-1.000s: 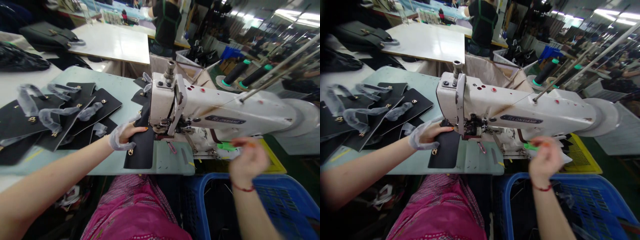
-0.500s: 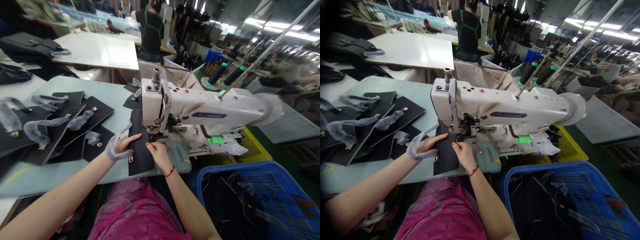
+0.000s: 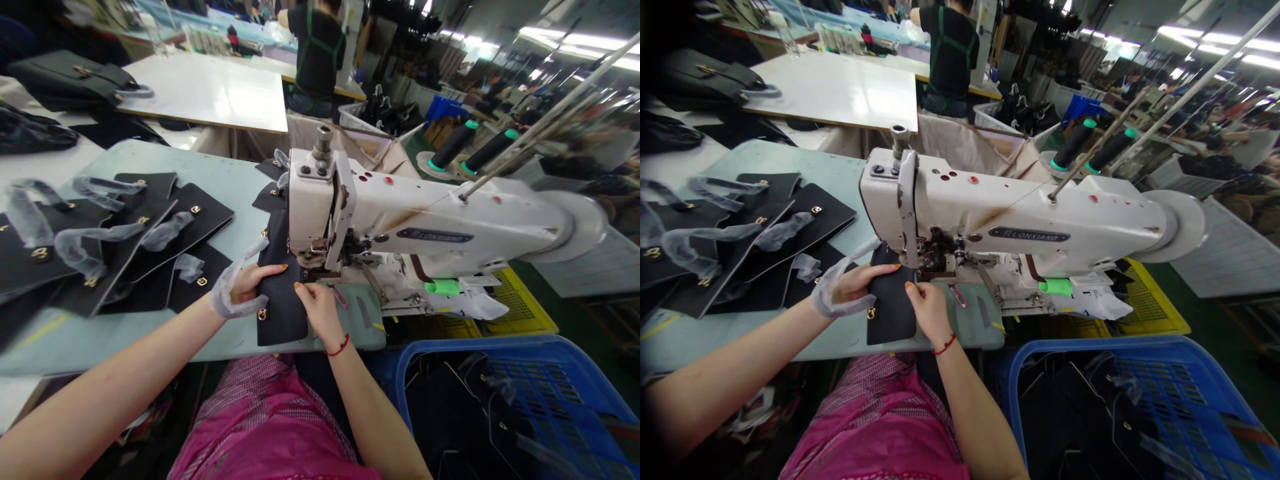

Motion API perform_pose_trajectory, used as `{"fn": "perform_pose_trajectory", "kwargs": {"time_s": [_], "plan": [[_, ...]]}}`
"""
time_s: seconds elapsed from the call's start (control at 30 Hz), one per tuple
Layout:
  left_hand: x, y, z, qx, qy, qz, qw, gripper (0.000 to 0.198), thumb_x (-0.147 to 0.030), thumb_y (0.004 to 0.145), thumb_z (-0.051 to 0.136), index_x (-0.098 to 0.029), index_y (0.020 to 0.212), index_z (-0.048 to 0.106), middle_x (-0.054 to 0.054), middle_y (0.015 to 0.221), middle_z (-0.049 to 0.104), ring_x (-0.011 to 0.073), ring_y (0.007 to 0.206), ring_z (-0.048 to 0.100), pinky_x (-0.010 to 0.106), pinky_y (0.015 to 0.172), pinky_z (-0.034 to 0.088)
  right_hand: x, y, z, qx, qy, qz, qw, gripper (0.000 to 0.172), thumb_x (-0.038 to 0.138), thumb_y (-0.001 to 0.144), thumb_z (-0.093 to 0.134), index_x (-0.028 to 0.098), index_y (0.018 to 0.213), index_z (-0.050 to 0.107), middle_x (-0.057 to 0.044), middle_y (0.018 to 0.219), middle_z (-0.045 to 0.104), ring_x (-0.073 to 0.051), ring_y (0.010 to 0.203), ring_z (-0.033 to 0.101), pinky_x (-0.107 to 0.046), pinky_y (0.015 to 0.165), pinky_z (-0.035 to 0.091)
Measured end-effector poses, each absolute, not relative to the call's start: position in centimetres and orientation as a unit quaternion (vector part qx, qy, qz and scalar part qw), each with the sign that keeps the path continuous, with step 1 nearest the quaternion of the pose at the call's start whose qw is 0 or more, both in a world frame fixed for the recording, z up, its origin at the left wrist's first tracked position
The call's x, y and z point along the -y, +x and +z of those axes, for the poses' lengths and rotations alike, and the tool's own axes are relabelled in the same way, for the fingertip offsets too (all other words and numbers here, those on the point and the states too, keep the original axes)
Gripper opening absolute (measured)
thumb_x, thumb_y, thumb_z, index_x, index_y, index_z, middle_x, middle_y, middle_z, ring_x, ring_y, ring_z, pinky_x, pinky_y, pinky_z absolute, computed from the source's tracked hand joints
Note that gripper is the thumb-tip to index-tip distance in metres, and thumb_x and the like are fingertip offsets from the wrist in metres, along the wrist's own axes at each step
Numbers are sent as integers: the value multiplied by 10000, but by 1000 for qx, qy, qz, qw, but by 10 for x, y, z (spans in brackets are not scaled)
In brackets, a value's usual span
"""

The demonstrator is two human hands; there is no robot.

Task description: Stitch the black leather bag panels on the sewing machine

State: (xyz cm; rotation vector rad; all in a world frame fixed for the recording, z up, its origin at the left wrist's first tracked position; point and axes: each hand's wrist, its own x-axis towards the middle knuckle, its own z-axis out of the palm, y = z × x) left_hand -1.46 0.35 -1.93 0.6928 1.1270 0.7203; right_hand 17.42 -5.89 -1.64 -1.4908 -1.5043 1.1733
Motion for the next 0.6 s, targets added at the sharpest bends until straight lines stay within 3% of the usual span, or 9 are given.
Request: {"fn": "perform_pose_trajectory", "kwargs": {"time_s": [0.2,0.37,0.5,0.6], "plan": [[-8,-16,-25,-472,346,313,748,271,-374,696,784,-187,889,746,159,912,764,348,834,737,505,798,595,55,173,-16,573,-574,459,363,499,558,907,485,179,583,492,15,575,424,-111,558,347,-248,528,248],[-12,-15,-24,-468,370,300,744,277,-427,710,767,-195,860,752,128,807,760,340,778,744,492,750,599,52,172,-16,571,-577,458,363,496,555,909,477,179,586,495,14,574,426,-113,556,351,-249,534,249],[-13,-14,-19,-501,341,310,733,262,-405,683,781,-198,838,742,110,796,762,328,763,742,492,739,602,50,171,-15,571,-576,453,369,495,539,911,477,180,570,476,14,569,425,-115,566,369,-250,539,249],[-13,-13,-16,-513,326,302,735,249,-357,750,733,-152,892,720,126,862,764,338,853,736,497,790,590,49,170,-14,565,-571,463,375,484,536,910,483,173,592,515,8,588,462,-117,581,394,-246,549,272]]}}
